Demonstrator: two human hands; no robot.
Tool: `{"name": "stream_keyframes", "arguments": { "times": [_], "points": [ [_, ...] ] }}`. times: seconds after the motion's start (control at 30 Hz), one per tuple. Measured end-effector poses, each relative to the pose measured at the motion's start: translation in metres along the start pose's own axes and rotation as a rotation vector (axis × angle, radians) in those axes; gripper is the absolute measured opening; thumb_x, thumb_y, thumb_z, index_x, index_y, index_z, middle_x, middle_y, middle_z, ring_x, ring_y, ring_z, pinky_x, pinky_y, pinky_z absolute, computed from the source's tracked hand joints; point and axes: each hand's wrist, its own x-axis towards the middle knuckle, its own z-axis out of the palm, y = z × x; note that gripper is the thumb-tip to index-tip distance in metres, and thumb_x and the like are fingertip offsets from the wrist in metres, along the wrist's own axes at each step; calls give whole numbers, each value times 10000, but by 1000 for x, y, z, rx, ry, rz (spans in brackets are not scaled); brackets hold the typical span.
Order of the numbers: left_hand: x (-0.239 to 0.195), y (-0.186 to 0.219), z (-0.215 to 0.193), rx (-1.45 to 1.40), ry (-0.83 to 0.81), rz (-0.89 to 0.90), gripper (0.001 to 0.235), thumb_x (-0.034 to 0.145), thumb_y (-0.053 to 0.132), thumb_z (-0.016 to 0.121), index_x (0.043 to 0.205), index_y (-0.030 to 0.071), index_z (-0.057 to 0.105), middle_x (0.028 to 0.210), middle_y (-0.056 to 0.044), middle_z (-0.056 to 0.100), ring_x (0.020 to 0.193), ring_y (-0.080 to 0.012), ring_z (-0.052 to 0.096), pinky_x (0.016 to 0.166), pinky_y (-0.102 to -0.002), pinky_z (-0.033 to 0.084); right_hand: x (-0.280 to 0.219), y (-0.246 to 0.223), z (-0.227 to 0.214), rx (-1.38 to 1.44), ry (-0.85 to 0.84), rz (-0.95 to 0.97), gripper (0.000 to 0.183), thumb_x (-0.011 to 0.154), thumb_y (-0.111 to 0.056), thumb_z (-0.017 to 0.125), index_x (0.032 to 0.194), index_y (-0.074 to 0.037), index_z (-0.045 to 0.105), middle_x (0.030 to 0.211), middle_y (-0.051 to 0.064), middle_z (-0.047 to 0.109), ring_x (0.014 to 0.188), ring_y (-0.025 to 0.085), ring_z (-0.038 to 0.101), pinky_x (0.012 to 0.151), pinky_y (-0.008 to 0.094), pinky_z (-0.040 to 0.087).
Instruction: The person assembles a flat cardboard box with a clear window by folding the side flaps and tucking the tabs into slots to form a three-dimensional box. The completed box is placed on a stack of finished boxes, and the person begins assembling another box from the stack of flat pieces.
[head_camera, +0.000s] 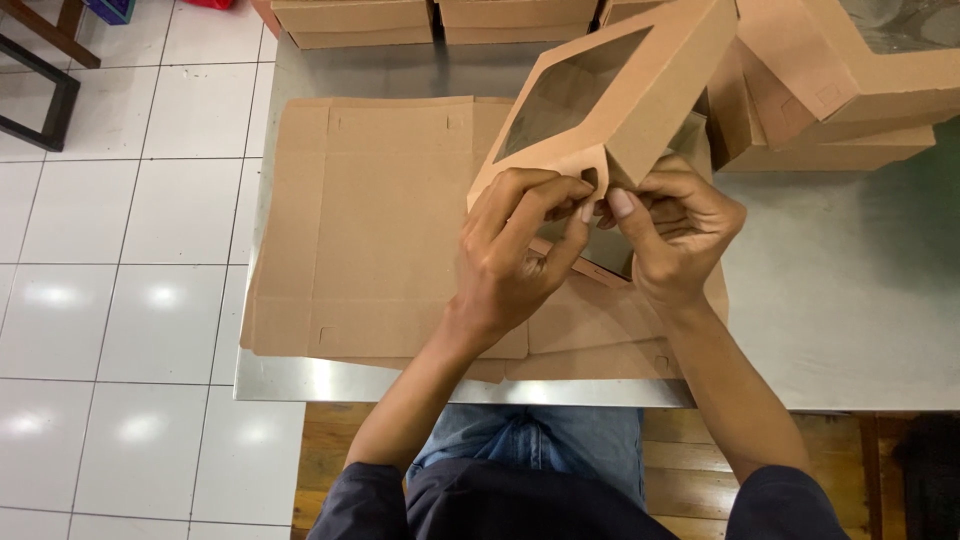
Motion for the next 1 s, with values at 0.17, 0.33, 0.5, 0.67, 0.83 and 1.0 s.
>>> {"name": "stream_keyframes", "arguments": {
  "times": [0.17,0.33,0.5,0.67,0.83,1.0],
  "points": [
    [1,2,-3,-40,-25,-3,183,867,-39,731,1019,62,719,897,-38,650,766,-194,675,718,-310,599,0,-1,3,-45,-11,-48,109,915,104,753,960,136,659,780,196,601,669,206,656,570,287,501],
    [-4,-5,2,-21,8,29,147,878,-36,737,1000,46,727,880,-40,640,758,-187,675,691,-294,610,-5,1,6,-6,3,-45,114,887,139,750,940,128,650,735,190,583,616,195,635,548,280,482],
    [0,-2,-1,44,-52,53,136,884,-37,735,999,34,719,877,-66,641,752,-221,687,680,-326,607,-5,0,6,37,21,-13,107,893,143,735,956,134,649,748,204,601,606,224,669,516,283,520],
    [19,0,-7,189,-172,115,169,859,-20,730,995,78,712,894,-33,637,746,-203,669,695,-349,577,-3,-2,11,81,83,11,58,919,112,718,962,113,679,745,177,601,600,182,637,513,286,539],
    [47,18,-19,142,-358,58,130,851,-43,739,948,41,719,851,-74,653,733,-272,686,665,-386,553,-8,5,17,105,169,102,125,919,80,734,981,134,639,742,184,602,631,214,701,512,298,591],
    [45,17,-23,106,-368,16,90,897,37,760,976,79,754,869,-40,683,773,-243,718,685,-339,570,-12,15,14,153,184,152,107,956,29,702,972,91,617,747,161,593,628,221,695,511,311,603]
  ]
}}
